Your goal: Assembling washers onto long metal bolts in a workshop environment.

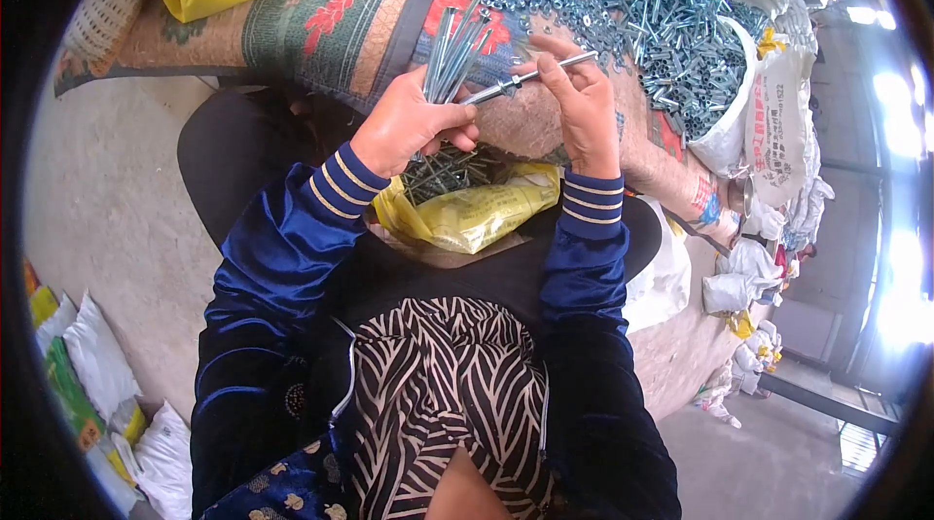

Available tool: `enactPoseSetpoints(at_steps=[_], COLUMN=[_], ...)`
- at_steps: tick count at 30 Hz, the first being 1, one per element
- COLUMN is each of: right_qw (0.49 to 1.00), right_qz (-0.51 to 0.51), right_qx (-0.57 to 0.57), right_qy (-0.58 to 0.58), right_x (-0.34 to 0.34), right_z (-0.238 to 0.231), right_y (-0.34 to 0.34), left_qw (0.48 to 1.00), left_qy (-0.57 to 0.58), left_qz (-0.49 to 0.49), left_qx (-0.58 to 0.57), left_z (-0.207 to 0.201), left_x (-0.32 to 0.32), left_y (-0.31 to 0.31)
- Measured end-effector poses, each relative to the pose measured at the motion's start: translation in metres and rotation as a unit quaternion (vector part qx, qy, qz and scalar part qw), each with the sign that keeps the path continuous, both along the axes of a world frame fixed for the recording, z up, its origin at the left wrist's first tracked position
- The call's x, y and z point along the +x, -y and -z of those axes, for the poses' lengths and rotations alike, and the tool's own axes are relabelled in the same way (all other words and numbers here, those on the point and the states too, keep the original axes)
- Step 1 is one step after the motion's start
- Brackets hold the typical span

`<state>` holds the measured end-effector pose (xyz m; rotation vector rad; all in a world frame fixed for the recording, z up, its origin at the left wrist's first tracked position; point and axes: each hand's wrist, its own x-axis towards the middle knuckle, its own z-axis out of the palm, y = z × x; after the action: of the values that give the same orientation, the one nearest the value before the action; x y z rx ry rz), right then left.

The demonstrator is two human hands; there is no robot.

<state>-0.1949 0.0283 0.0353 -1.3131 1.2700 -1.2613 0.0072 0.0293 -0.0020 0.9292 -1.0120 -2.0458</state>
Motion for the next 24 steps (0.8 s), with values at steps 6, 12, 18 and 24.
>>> enactPoseSetpoints(at_steps=[6,12,18,24], right_qw=[0.998,0.995,0.992,0.99], right_qz=[0.028,0.025,0.026,0.033], right_qx=[-0.015,-0.033,0.0,0.049], right_qy=[-0.05,-0.088,-0.126,-0.124], right_x=[0.002,-0.003,-0.013,-0.012], right_z=[0.0,0.006,0.013,0.01], right_y=[0.0,0.004,0.004,0.002], left_qw=[1.0,1.0,1.0,1.0], left_qy=[0.004,0.012,0.011,0.015], left_qz=[-0.002,-0.007,-0.008,-0.006], left_qx=[-0.009,-0.015,-0.012,-0.016], left_z=[0.0,-0.002,-0.003,0.0], left_x=[0.0,0.0,0.0,0.0], left_y=[0.001,0.001,0.0,0.0])
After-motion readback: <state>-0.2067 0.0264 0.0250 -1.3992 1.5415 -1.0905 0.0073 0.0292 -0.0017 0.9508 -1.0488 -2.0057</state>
